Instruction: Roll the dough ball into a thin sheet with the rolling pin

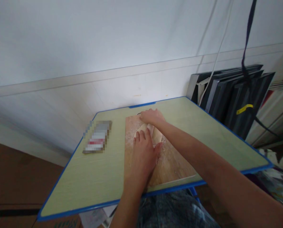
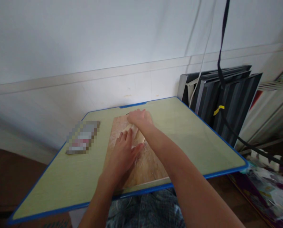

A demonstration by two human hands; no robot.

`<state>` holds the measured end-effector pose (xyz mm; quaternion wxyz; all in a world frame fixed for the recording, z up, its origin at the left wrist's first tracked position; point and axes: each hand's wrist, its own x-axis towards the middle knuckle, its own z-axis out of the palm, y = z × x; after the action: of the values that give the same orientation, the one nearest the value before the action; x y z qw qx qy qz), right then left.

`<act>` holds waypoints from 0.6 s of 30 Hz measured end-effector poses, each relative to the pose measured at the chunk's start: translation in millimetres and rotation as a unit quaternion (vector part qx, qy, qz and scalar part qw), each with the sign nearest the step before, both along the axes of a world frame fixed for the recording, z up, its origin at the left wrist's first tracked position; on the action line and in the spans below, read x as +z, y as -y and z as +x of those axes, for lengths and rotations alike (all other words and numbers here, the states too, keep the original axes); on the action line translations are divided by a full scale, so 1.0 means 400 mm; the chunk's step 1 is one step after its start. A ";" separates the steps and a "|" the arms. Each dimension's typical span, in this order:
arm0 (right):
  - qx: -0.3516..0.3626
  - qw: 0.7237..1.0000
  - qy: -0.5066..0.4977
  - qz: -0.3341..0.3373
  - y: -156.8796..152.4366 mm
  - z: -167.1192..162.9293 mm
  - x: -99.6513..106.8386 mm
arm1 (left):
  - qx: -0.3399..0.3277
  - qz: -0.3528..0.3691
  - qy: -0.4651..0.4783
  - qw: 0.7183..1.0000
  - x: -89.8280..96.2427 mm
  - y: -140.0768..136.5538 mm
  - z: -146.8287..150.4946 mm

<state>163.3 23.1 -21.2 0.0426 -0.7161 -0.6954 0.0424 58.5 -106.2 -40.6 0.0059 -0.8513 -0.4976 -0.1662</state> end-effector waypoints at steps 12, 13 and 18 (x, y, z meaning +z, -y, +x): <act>0.056 0.998 0.009 0.012 0.007 0.089 -0.035 | 0.072 0.029 -0.105 0.991 -0.009 0.056 0.105; 0.055 0.998 0.008 0.012 0.005 0.088 -0.036 | 0.066 0.027 -0.101 0.992 -0.008 0.054 0.101; 0.018 1.000 -0.001 0.005 0.001 0.053 -0.023 | 0.016 0.010 -0.063 0.998 0.002 0.033 0.050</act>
<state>184.3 22.8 -30.3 0.0468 -0.7032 -0.7083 0.0404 78.4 -119.4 -39.7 0.0480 -0.8521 -0.5078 -0.1173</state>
